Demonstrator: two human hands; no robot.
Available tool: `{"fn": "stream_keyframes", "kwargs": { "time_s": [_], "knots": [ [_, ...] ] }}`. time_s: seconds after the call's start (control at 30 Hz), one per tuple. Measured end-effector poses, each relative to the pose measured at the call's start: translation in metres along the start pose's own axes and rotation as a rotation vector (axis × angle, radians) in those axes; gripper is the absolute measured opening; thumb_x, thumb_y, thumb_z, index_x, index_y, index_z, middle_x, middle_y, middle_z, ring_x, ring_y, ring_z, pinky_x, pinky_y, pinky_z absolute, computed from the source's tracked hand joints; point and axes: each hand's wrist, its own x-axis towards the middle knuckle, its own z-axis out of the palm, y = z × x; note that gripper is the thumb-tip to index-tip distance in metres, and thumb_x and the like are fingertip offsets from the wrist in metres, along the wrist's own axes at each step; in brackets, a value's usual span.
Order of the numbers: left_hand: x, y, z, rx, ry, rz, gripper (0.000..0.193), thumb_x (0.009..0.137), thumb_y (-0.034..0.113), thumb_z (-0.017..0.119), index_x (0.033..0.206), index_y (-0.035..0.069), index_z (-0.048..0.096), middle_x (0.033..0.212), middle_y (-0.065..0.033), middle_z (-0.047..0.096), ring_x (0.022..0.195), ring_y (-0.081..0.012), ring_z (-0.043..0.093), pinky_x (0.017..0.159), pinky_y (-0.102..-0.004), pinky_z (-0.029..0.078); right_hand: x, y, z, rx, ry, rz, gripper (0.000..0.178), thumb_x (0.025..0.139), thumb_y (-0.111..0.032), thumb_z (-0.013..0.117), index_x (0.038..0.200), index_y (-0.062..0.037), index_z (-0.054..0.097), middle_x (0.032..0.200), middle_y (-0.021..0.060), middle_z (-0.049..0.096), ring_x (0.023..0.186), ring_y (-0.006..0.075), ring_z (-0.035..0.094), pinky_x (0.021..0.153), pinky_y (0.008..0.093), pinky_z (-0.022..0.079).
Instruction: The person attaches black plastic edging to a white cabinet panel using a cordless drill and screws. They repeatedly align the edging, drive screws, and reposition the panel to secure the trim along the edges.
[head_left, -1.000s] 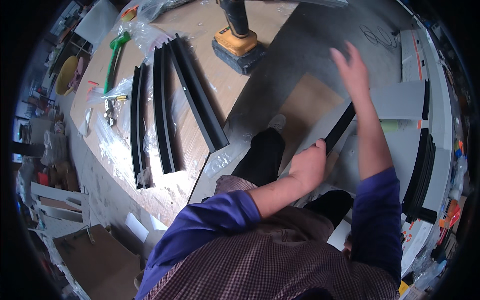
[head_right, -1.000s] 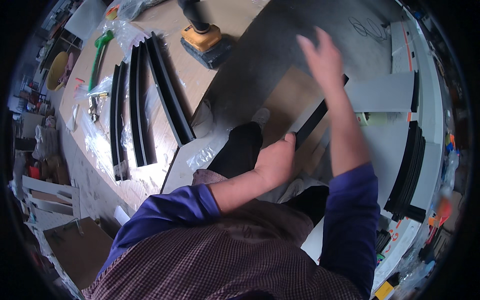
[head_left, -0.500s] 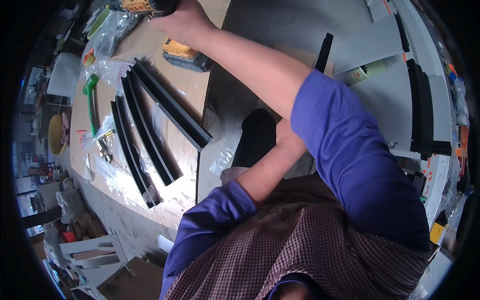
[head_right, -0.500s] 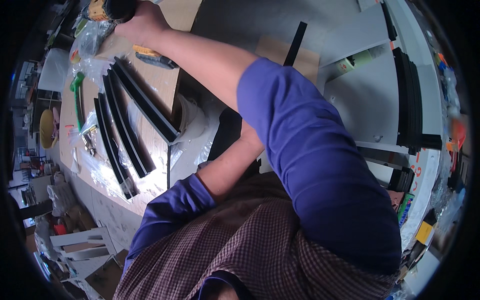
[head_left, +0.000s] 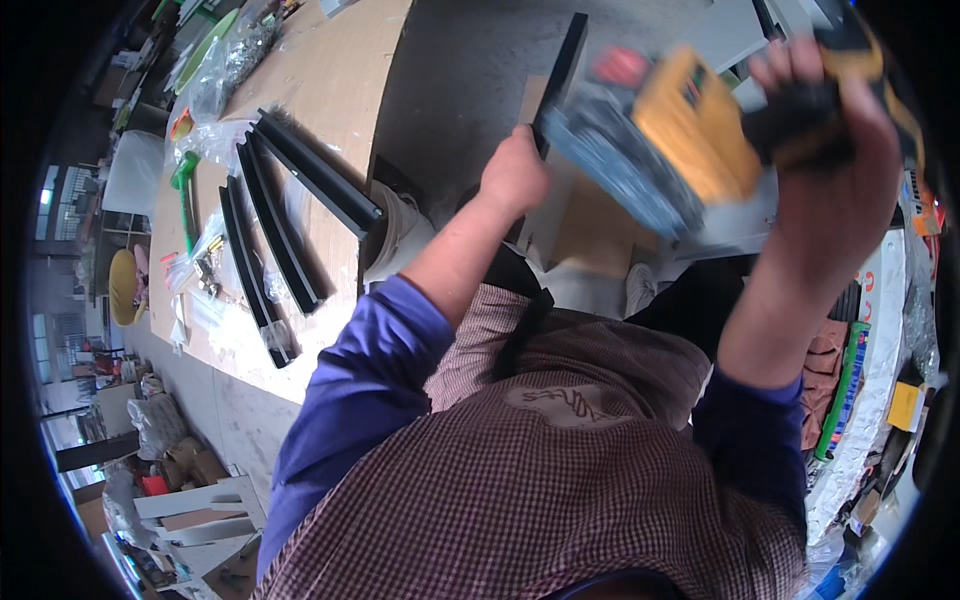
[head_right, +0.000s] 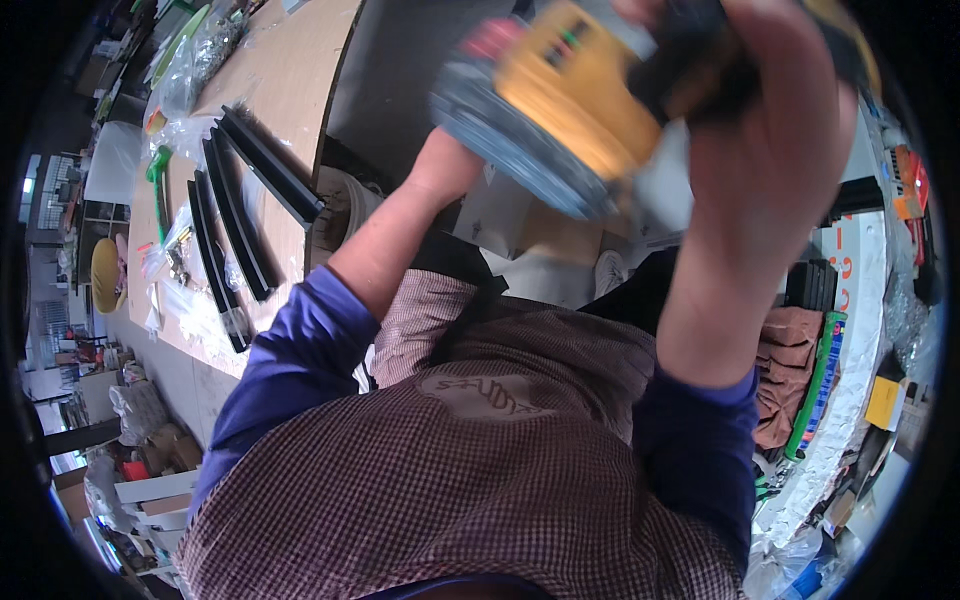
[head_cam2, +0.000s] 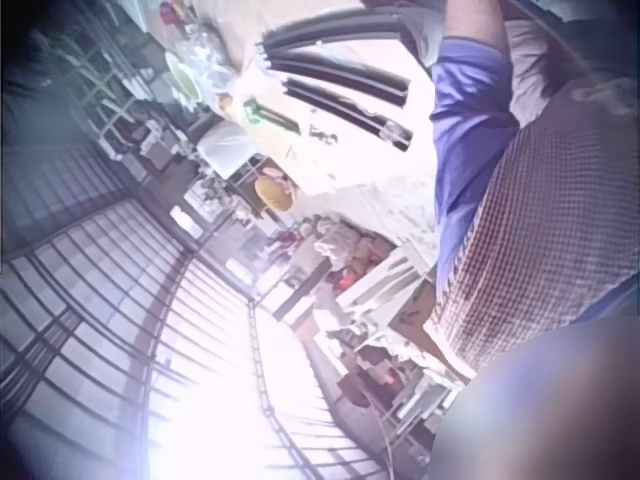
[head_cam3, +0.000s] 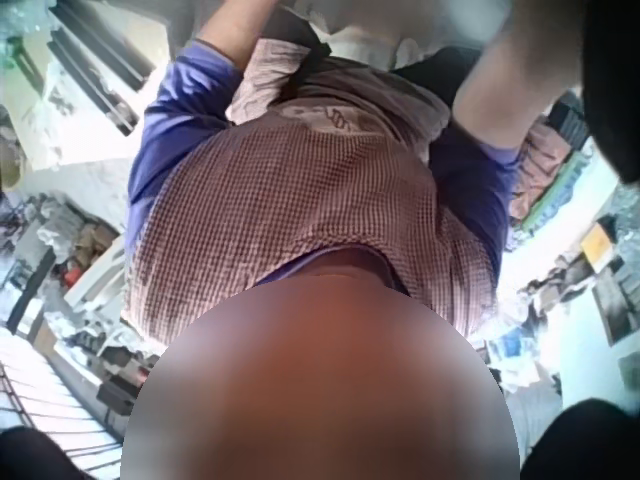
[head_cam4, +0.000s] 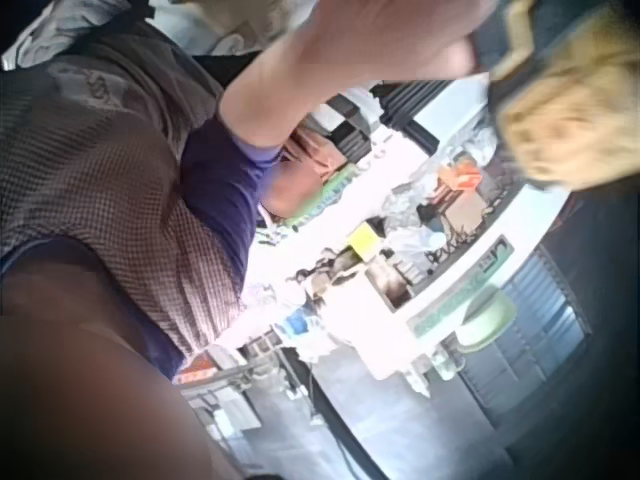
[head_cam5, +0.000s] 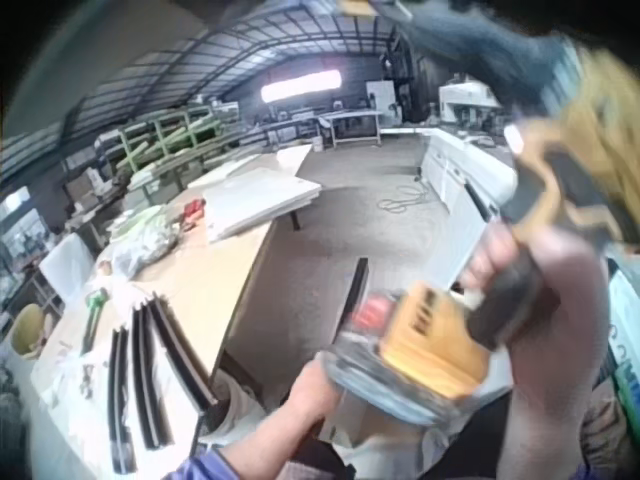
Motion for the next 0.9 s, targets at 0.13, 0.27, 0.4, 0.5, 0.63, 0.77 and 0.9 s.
{"fn": "stream_keyframes", "kwargs": {
  "time_s": [0.13,0.27,0.4,0.5,0.63,0.77,0.9],
  "knots": [
    [-0.004,0.012,-0.007,-0.017,-0.03,-0.1,0.035,0.081,0.01,0.056,0.112,-0.006,0.049,0.106,-0.0283,0.063,0.103,-0.0421,0.06,0.088,-0.0438,0.049,-0.095,0.002,-0.044,-0.172,0.251,0.065,0.037,0.09,-0.011,0.058,0.121,0.0079,0.051,0.092,0.0142,0.06,0.088,0.023,0.059,0.079,0.038,0.049],
    [-0.007,0.023,-0.01,-0.022,-0.05,-0.149,0.041,0.08,0.009,0.056,0.117,-0.007,0.048,0.108,-0.0296,0.061,0.106,-0.0422,0.059,0.09,-0.0425,0.048,-0.169,0.05,-0.069,-0.477,0.503,0.303,0.031,0.084,-0.002,0.067,0.113,0.0041,0.059,0.1,0.0099,0.066,0.092,0.018,0.064,0.086,0.033,0.05],
    [-0.006,0.02,-0.01,-0.011,-0.042,-0.134,0.045,0.079,0.008,0.056,0.12,-0.008,0.047,0.11,-0.0304,0.06,0.106,-0.0426,0.058,0.091,-0.0413,0.047,-0.211,0.092,-0.09,-0.308,0.34,0.439,0.04,0.075,-0.003,0.078,0.111,0.001,0.06,0.106,0.0081,0.066,0.095,0.0163,0.064,0.086,0.0325,0.051],
    [-0.006,0.013,-0.01,-0.052,-0.043,-0.144,0.048,0.079,0.009,0.057,0.122,-0.009,0.046,0.109,-0.0303,0.06,0.106,-0.0424,0.059,0.091,-0.0408,0.047,-0.232,0.111,-0.099,-0.335,0.178,0.52,0.041,0.076,-0.01,0.078,0.112,-0.0025,0.061,0.107,0.0074,0.067,0.099,0.0195,0.065,0.088,0.034,0.051],
    [-0.003,0.012,-0.01,-0.022,-0.034,-0.141,0.047,0.082,0.01,0.061,0.123,-0.007,0.048,0.108,-0.0232,0.063,0.101,-0.0282,0.062,0.091,-0.0345,0.047,-0.239,0.134,-0.099,-0.686,-0.169,0.417,0.036,0.077,-0.015,0.075,0.109,-0.0054,0.063,0.106,0.0108,0.066,0.099,0.0288,0.064,0.089,0.038,0.05],
    [-0.003,0.015,-0.011,-0.04,-0.056,-0.2,0.048,0.085,0.007,0.059,0.129,-0.006,0.044,0.111,-0.0207,0.063,0.1,-0.0262,0.063,0.091,-0.0345,0.048,-0.235,0.14,-0.093,-0.51,-0.221,0.554,0.044,0.07,-0.016,0.081,0.108,-0.0038,0.062,0.104,0.0093,0.063,0.095,0.0242,0.063,0.085,0.0325,0.05],
    [-0.001,0.018,-0.012,-0.202,-0.067,-0.308,0.053,0.083,0.009,0.06,0.131,-0.005,0.044,0.108,-0.0199,0.064,0.1,-0.0266,0.064,0.09,-0.0349,0.049,-0.227,0.146,-0.088,-0.346,-0.197,0.582,0.042,0.067,-0.013,0.082,0.103,-0.0028,0.063,0.099,0.008,0.061,0.09,0.0223,0.062,0.08,0.0299,0.049]
  ]
}}
